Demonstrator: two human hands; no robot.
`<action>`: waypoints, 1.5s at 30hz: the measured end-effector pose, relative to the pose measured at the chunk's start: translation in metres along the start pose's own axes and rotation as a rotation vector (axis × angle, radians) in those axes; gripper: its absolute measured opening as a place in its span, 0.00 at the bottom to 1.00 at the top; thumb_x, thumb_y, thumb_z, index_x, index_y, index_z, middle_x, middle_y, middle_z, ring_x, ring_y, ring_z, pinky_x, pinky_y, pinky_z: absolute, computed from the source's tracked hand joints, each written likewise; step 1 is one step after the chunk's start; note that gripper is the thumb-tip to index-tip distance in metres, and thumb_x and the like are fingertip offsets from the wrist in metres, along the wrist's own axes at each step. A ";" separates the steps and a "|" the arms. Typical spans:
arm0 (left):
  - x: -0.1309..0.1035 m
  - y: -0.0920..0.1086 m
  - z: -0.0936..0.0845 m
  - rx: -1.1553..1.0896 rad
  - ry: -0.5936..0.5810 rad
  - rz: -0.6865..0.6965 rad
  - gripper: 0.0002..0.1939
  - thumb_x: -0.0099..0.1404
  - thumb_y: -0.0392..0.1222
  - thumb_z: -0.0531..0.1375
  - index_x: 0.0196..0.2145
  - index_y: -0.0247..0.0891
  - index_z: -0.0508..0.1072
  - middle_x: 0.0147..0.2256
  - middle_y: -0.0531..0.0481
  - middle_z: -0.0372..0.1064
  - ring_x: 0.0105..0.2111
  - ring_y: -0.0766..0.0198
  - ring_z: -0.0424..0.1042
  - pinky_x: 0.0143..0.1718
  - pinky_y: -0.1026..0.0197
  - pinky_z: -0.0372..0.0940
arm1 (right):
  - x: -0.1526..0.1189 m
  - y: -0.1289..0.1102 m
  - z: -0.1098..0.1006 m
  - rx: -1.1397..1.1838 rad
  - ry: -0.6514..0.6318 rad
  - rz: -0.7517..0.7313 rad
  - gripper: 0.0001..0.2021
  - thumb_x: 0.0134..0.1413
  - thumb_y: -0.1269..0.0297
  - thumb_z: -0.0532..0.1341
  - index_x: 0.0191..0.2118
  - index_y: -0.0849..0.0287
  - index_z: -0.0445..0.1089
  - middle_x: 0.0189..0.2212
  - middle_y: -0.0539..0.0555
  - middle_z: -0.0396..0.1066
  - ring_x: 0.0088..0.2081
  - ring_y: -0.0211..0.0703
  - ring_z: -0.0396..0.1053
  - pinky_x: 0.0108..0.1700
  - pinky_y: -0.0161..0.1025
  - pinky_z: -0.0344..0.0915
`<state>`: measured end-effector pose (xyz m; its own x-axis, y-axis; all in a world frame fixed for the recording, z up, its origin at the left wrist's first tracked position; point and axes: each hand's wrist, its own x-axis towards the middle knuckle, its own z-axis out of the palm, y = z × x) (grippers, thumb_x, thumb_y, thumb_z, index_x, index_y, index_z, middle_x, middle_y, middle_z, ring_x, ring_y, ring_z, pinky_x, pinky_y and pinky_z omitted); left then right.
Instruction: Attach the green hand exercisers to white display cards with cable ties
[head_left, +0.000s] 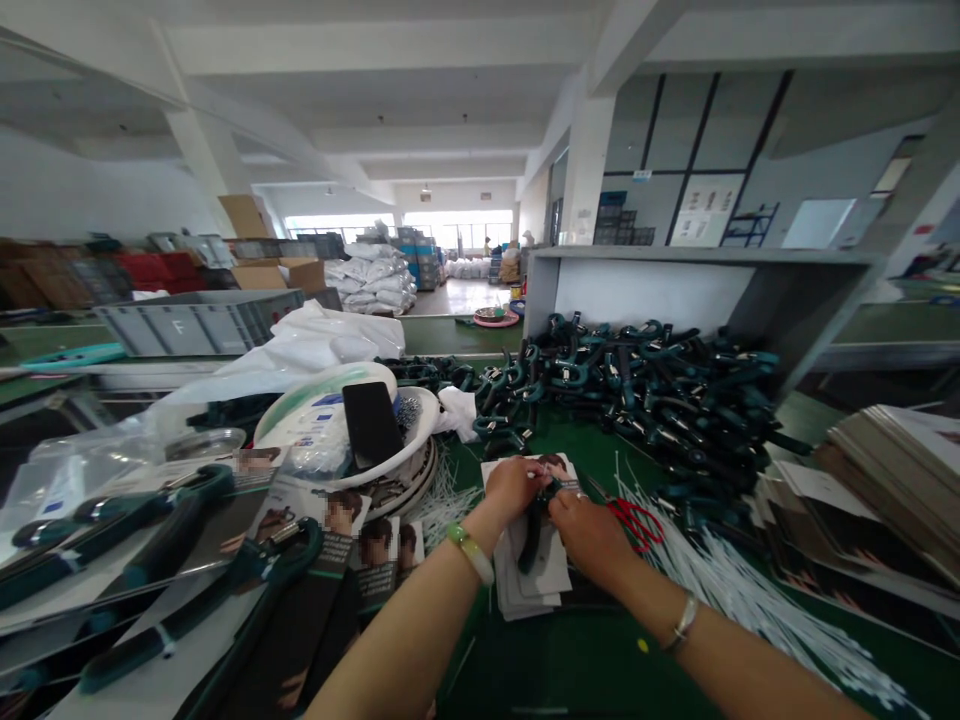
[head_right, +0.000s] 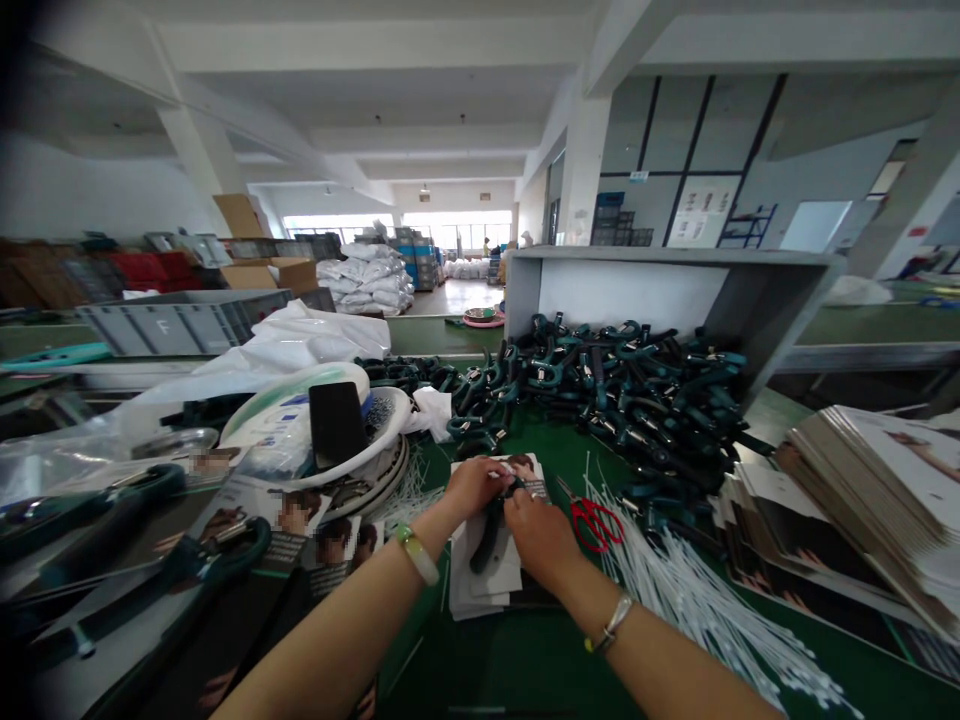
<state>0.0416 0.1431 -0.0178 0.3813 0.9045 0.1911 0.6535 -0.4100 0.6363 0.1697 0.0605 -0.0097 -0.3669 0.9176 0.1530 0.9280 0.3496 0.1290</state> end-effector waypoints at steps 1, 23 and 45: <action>-0.001 -0.001 0.001 -0.004 -0.003 0.027 0.10 0.59 0.44 0.58 0.35 0.41 0.78 0.40 0.48 0.74 0.42 0.60 0.70 0.44 0.63 0.62 | 0.000 0.003 0.003 0.030 0.023 0.016 0.10 0.57 0.73 0.50 0.38 0.62 0.68 0.38 0.60 0.70 0.38 0.48 0.70 0.32 0.37 0.64; -0.028 -0.001 0.012 0.100 0.078 0.131 0.09 0.59 0.40 0.58 0.35 0.47 0.77 0.35 0.54 0.74 0.35 0.63 0.71 0.36 0.63 0.63 | -0.001 0.009 0.035 1.136 0.350 0.396 0.18 0.42 0.56 0.64 0.39 0.59 0.63 0.23 0.49 0.73 0.23 0.40 0.66 0.31 0.38 0.62; -0.028 -0.013 0.003 -0.092 -0.053 0.238 0.18 0.56 0.30 0.55 0.43 0.43 0.74 0.38 0.55 0.75 0.38 0.66 0.72 0.41 0.65 0.65 | 0.024 0.025 0.033 1.510 0.028 0.415 0.17 0.30 0.64 0.67 0.32 0.61 0.66 0.15 0.42 0.63 0.19 0.33 0.60 0.25 0.33 0.54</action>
<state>0.0240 0.1227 -0.0337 0.5525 0.7753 0.3061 0.4800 -0.5962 0.6436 0.1862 0.0980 -0.0350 -0.0642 0.9965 -0.0530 0.1584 -0.0423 -0.9865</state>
